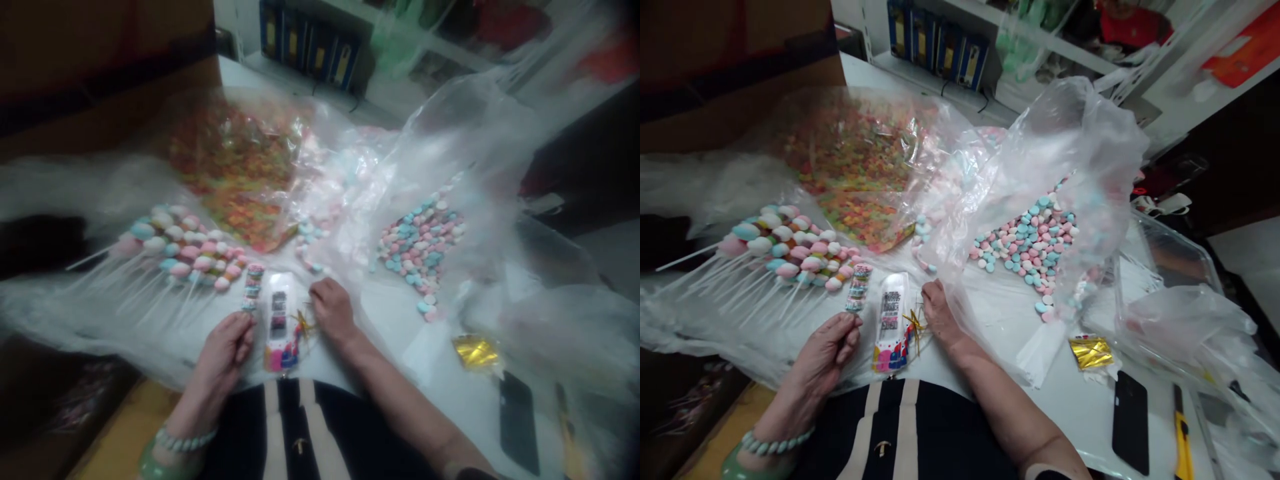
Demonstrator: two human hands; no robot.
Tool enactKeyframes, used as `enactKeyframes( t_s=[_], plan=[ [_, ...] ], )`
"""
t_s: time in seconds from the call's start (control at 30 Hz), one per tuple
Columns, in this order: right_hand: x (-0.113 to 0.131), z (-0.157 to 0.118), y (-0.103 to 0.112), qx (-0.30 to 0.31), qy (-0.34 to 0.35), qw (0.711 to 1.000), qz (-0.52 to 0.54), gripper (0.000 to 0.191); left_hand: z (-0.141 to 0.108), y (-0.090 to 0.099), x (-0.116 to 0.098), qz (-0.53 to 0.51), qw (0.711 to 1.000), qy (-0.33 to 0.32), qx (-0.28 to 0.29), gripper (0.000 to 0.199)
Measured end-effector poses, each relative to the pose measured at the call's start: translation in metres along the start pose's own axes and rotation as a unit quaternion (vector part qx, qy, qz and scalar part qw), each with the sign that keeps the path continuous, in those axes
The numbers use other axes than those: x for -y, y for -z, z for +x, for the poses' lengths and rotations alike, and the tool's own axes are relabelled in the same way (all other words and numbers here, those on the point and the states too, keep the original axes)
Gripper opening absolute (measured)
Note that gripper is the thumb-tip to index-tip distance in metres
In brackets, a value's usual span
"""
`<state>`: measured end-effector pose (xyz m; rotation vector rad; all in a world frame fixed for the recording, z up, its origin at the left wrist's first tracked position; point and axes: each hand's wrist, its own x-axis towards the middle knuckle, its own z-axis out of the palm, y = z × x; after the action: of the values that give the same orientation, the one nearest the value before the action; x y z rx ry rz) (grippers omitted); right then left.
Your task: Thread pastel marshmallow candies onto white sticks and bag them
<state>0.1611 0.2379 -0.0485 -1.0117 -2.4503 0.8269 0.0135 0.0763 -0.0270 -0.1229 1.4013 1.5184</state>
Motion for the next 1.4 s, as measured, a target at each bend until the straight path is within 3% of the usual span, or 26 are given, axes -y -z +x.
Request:
enactKeyframes(
  t_s=[0.17, 0.23, 0.37, 0.47, 0.57, 0.67, 0.77, 0.83, 0.93, 1.0, 1.07, 1.23, 1.4],
  plan=[
    [0.01, 0.0, 0.01, 0.043, 0.013, 0.998, 0.034, 0.021, 0.003, -0.001, -0.003, -0.128, 0.991, 0.029, 0.032, 0.018],
    [0.016, -0.002, 0.011, 0.03, 0.027, 0.999, 0.031, 0.022, 0.002, -0.004, -0.005, -0.144, 0.988, 0.042, 0.048, 0.018],
    [0.03, -0.009, 0.009, -0.027, 0.153, 0.983, -0.098, 0.023, -0.004, -0.011, -0.007, -0.144, 0.977, 0.102, 0.117, 0.025],
    [0.04, -0.013, 0.005, -0.02, 0.256, 0.955, -0.151, 0.027, -0.005, -0.016, -0.005, -0.145, 0.966, 0.148, 0.155, 0.023],
    [0.044, -0.016, 0.0, 0.0, 0.265, 0.955, -0.131, 0.031, -0.002, -0.019, -0.003, -0.136, 0.966, 0.173, 0.135, 0.014],
    [0.042, -0.019, -0.002, 0.027, 0.204, 0.978, -0.035, 0.029, 0.003, -0.016, -0.005, -0.127, 0.971, 0.171, 0.111, 0.014],
    [0.04, -0.021, -0.001, 0.091, 0.089, 0.98, 0.156, 0.021, 0.004, -0.009, -0.01, -0.084, 0.986, 0.083, 0.12, 0.017],
    [0.042, -0.021, 0.0, 0.138, -0.019, 0.948, 0.287, 0.014, 0.004, -0.005, -0.013, -0.028, 0.99, 0.029, 0.135, 0.023],
    [0.046, -0.016, -0.002, 0.196, -0.171, 0.857, 0.445, 0.015, 0.001, -0.003, -0.017, 0.045, 0.988, 0.007, 0.145, 0.03],
    [0.05, -0.012, -0.005, 0.226, -0.24, 0.793, 0.512, 0.018, -0.002, -0.004, -0.017, 0.067, 0.986, 0.008, 0.15, 0.033],
    [0.053, -0.008, -0.009, 0.242, -0.288, 0.75, 0.544, 0.015, -0.004, -0.006, -0.017, 0.087, 0.984, 0.006, 0.154, 0.035],
    [0.056, -0.003, -0.012, 0.266, -0.346, 0.684, 0.584, 0.015, -0.003, -0.003, -0.013, 0.124, 0.979, -0.004, 0.163, 0.033],
    [0.057, -0.003, -0.01, 0.283, -0.365, 0.668, 0.583, 0.013, 0.002, 0.001, -0.009, 0.128, 0.98, -0.035, 0.149, 0.033]
  ],
)
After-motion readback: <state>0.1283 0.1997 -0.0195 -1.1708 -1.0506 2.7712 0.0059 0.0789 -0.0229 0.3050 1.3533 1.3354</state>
